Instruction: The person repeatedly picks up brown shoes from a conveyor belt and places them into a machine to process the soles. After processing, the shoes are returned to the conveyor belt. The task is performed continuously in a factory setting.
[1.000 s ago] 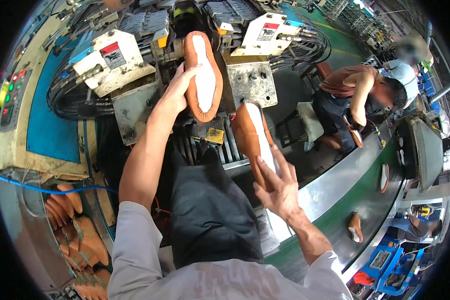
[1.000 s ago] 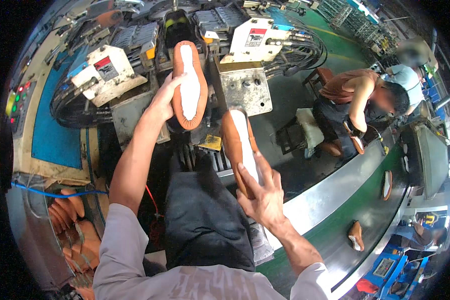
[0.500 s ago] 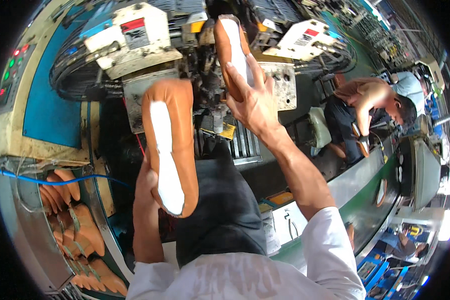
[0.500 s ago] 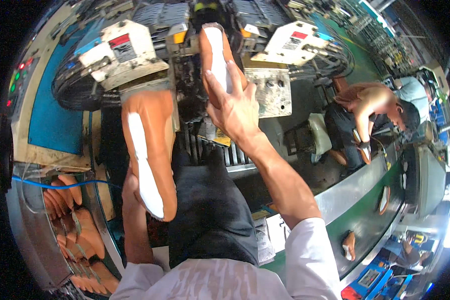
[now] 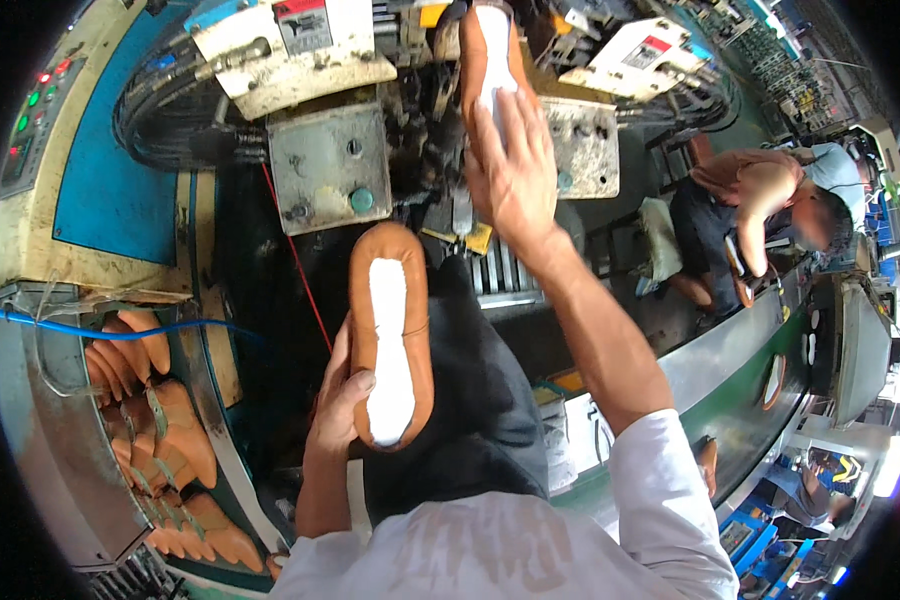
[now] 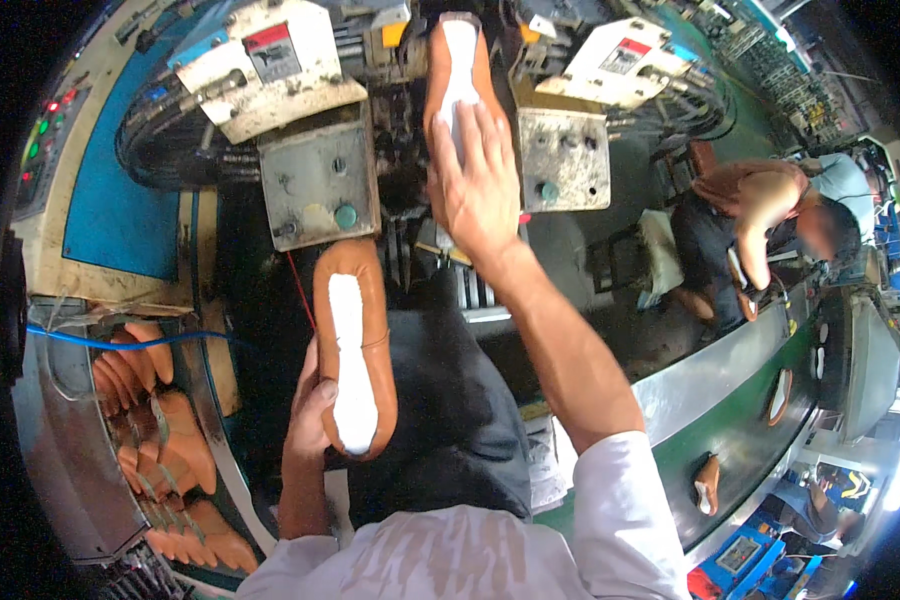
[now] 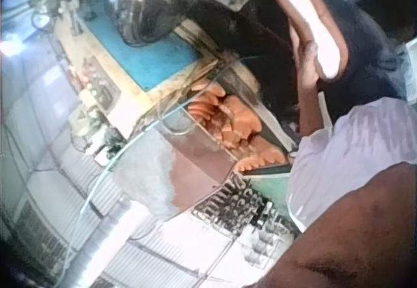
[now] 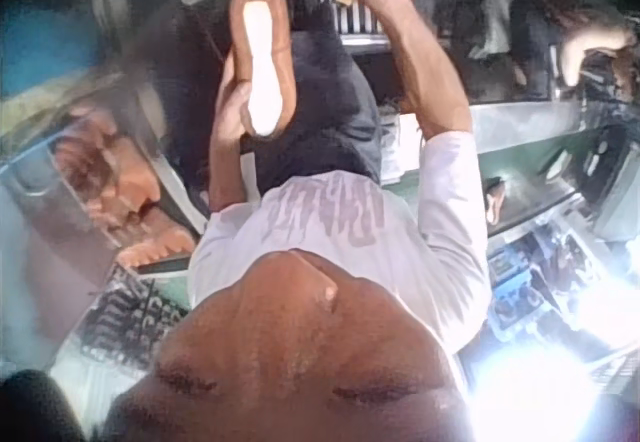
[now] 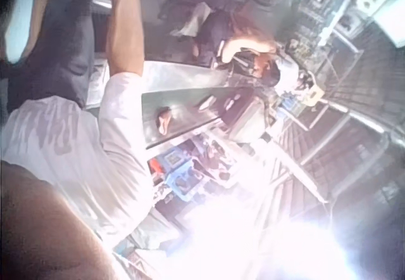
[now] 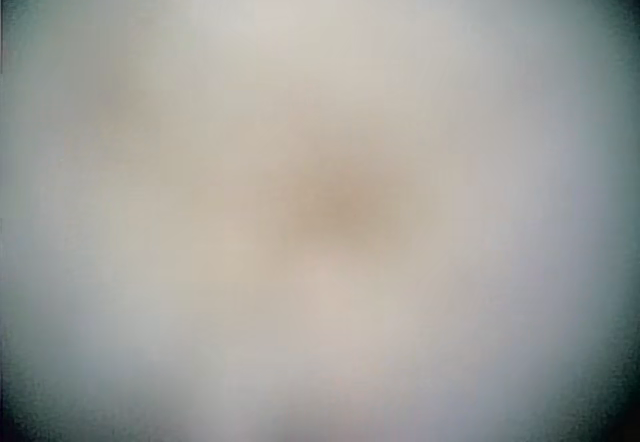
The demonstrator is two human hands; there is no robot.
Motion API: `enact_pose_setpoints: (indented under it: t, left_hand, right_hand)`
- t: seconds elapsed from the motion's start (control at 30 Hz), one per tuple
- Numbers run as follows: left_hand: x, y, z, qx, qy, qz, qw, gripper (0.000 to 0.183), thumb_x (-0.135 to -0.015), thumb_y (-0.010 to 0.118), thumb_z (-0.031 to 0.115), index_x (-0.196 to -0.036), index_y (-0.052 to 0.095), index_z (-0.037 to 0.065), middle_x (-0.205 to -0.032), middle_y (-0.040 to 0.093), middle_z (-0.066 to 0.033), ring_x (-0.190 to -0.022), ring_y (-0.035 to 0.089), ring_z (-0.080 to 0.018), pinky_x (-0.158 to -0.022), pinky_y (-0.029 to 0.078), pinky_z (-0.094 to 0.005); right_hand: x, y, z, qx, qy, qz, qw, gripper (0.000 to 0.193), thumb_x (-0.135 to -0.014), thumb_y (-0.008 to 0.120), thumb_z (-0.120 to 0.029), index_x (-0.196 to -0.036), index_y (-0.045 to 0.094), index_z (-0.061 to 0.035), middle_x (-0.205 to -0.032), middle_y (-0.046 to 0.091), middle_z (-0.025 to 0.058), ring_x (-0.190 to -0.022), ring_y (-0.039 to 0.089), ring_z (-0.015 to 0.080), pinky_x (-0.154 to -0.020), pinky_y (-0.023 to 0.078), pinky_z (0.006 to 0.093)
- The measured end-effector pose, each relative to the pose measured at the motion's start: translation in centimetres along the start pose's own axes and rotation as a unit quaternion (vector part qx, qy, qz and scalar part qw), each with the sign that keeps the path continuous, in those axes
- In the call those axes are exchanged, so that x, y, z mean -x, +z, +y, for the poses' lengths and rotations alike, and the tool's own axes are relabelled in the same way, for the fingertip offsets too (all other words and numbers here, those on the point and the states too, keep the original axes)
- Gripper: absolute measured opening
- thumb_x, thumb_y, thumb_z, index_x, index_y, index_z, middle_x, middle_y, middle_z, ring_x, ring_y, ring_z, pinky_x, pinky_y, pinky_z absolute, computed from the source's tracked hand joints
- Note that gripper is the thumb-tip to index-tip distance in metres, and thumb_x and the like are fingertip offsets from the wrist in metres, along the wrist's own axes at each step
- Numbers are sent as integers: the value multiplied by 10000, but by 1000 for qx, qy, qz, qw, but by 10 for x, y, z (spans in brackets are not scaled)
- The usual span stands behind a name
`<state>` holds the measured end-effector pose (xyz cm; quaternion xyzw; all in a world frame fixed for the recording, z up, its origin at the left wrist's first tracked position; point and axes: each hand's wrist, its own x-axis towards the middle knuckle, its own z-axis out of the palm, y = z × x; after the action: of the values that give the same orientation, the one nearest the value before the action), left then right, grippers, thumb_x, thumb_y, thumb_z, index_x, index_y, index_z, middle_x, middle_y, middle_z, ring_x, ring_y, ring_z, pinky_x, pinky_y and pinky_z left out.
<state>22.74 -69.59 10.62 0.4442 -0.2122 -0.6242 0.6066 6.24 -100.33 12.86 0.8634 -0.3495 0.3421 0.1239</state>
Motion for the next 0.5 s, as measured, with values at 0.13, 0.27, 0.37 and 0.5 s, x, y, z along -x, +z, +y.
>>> enact_pose_setpoints:
  t: [0.13,0.27,0.37,0.5]
  left_hand:
    - [-14,22,6,-78,8,-27,997,1149,-835,802,390,-1718,175,6,-1675,389,-169,-1557,402,-286,-1283,315,-421]
    - [-19,3,-23,-282,121,-26,951,1091,-828,832,158,-1707,206,-1,-1615,438,-230,-1489,474,-347,-1233,377,-465]
    - [-24,-4,-28,-481,230,-47,845,1118,-773,871,80,-1693,240,9,-1557,451,-291,-1414,518,-420,-1163,439,-539]
    - [-42,3,-28,-537,352,-58,764,1034,-740,939,68,-1613,389,146,-1383,486,-315,-1208,584,-509,-930,538,-627]
  right_hand:
    - [-35,15,20,18,-18,34,999,657,-866,771,-150,-1486,591,-29,-1517,553,265,-1445,489,443,-1262,361,522]
    - [-75,28,27,23,-21,41,999,589,-902,756,-171,-1454,617,-17,-1514,565,254,-1431,512,427,-1253,378,492]
    - [-103,36,33,18,-15,33,999,574,-916,750,-186,-1449,624,-12,-1523,564,250,-1432,518,421,-1250,381,486]
    - [-112,38,41,11,-2,25,1000,555,-935,741,-205,-1442,634,-7,-1534,562,245,-1434,525,413,-1246,386,479]
